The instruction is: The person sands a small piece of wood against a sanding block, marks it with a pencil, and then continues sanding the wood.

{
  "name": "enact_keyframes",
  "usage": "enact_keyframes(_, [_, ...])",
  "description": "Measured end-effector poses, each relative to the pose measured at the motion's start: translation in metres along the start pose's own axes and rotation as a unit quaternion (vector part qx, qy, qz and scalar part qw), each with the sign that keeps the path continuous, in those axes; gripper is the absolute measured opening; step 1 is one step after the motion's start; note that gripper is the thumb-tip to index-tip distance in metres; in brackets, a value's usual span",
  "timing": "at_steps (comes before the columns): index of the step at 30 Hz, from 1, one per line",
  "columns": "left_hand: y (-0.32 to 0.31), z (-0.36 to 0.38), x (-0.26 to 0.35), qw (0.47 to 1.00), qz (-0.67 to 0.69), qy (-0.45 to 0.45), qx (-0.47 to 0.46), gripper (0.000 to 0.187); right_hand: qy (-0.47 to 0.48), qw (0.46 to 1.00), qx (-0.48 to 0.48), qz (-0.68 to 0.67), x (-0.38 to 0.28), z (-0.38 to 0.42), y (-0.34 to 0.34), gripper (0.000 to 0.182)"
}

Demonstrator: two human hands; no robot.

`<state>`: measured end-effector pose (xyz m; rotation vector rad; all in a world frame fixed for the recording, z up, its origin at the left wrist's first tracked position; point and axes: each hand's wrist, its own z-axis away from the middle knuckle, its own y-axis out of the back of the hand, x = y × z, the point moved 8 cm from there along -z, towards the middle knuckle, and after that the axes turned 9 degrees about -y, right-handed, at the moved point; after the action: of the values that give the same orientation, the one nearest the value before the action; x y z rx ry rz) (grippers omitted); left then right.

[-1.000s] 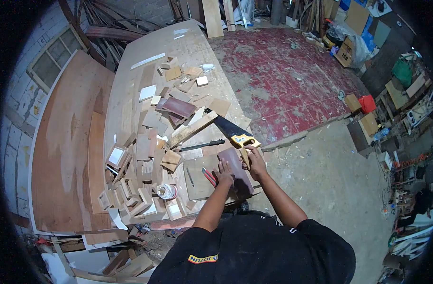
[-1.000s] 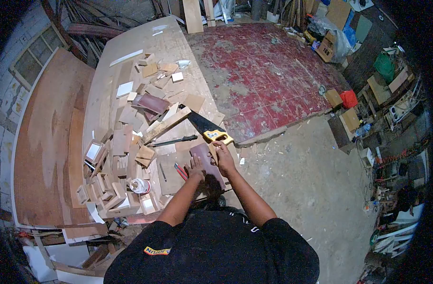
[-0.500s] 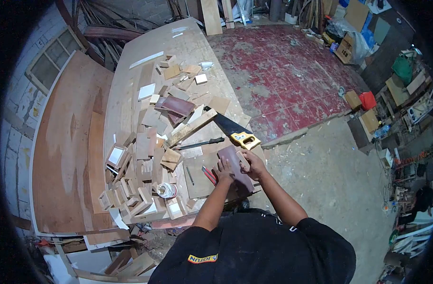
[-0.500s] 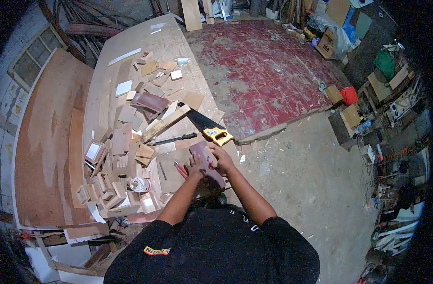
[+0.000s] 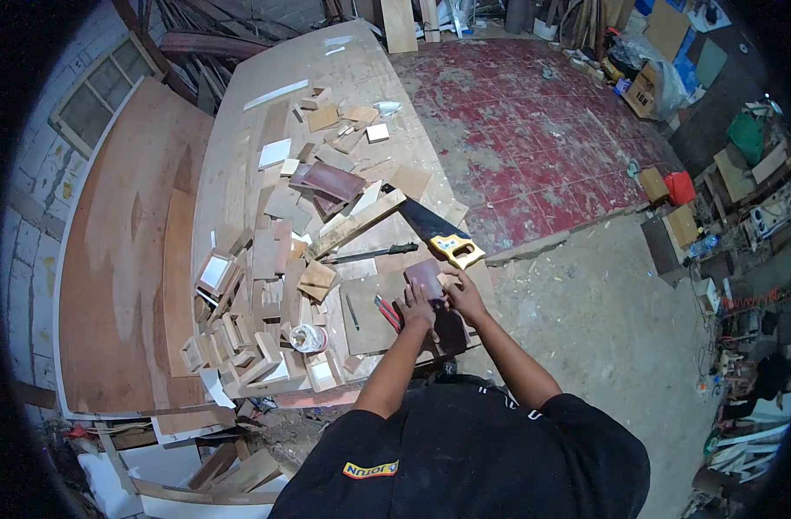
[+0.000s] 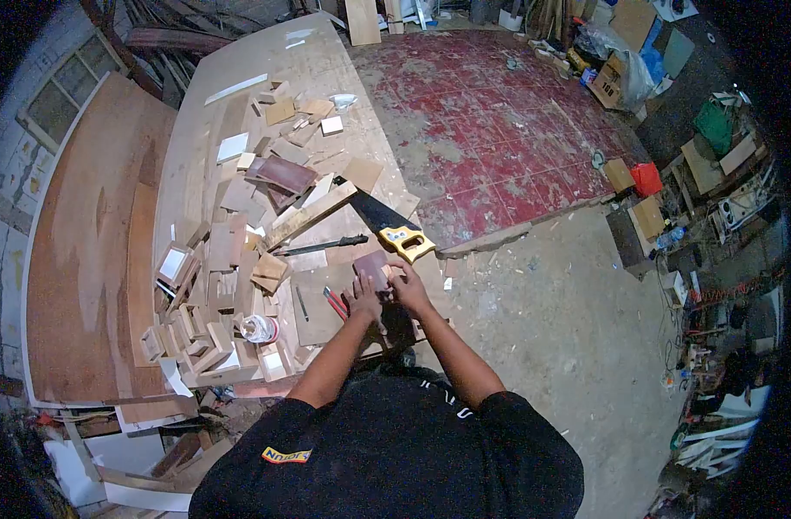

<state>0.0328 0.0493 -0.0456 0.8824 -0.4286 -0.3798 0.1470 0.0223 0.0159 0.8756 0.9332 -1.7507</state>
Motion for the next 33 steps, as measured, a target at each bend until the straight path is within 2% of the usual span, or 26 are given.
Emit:
enact_keyframes(2, [-0.006,-0.005,-0.002,1.000,0.002,0.008,-0.004,0.074,0.095,0.973,0.105,0.185,-0.004,-0.004,0.010,0.037])
enact_keyframes(3, [-0.009,-0.009,-0.004,1.000,0.012,0.007,0.003,0.074,0.094,0.973,0.103,0.185,0.002,-0.010,0.010,0.037])
enact_keyframes(4, [-0.008,-0.009,-0.004,1.000,0.021,0.007,0.010,0.074,0.215,0.926,0.145,0.273,-0.014,-0.004,0.004,0.036])
enact_keyframes(5, [-0.008,-0.009,-0.005,1.000,0.021,0.007,0.010,0.074,0.330,0.856,0.185,0.353,-0.026,0.007,-0.004,0.035])
enact_keyframes(6, [-0.009,-0.008,-0.004,1.000,0.005,0.002,0.003,0.074,0.330,0.856,0.185,0.353,-0.024,0.006,-0.004,0.035])
enact_keyframes(8, [-0.006,-0.005,-0.002,1.000,-0.012,-0.002,-0.002,0.074,0.225,0.826,0.163,0.490,-0.021,-0.001,-0.021,0.029])
enact_keyframes(10, [-0.005,-0.002,-0.001,0.999,-0.022,-0.003,-0.030,0.102,0.191,0.812,0.143,0.533,-0.023,-0.007,-0.032,0.029])
enact_keyframes(11, [0.006,0.009,0.003,0.999,-0.023,-0.002,-0.029,0.102,0.156,0.794,0.122,0.575,-0.017,-0.013,-0.036,0.028])
enact_keyframes(13, [0.025,0.033,0.012,0.995,-0.050,0.001,-0.087,0.126,0.152,0.779,0.112,0.598,-0.014,-0.020,-0.041,0.030])
enact_keyframes(14, [0.016,0.025,0.008,0.995,-0.050,0.003,-0.086,0.126,0.146,0.763,0.102,0.622,-0.012,-0.024,-0.044,0.031])
enact_keyframes(16, [0.008,0.013,0.003,0.998,-0.039,0.000,-0.046,0.134,0.155,0.762,0.097,0.622,-0.010,-0.024,-0.043,0.030])
enact_keyframes(19, [0.002,0.008,0.000,0.999,-0.031,-0.003,-0.044,0.142,0.166,0.756,0.097,0.625,-0.008,-0.027,-0.045,0.028])
enact_keyframes(23, [0.009,0.014,0.004,0.999,-0.028,-0.011,-0.030,0.139,0.169,0.759,0.103,0.621,-0.010,-0.031,-0.046,0.026])
enact_keyframes(25, [0.009,0.023,0.008,0.989,-0.083,-0.009,-0.120,0.131,0.174,0.760,0.104,0.618,-0.009,-0.035,-0.047,0.025])
enact_keyframes(26, [0.009,0.022,0.007,0.989,-0.084,-0.009,-0.120,0.131,0.179,0.761,0.105,0.615,-0.009,-0.037,-0.048,0.025])
enact_keyframes(28, [0.012,0.022,0.009,0.994,-0.052,-0.026,-0.092,0.118,0.176,0.758,0.109,0.618,-0.007,-0.040,-0.048,0.025])
enact_keyframes(33, [0.001,0.012,0.004,0.995,-0.057,-0.020,-0.081,0.112,0.151,0.758,0.123,0.623,-0.010,-0.037,-0.049,0.025])
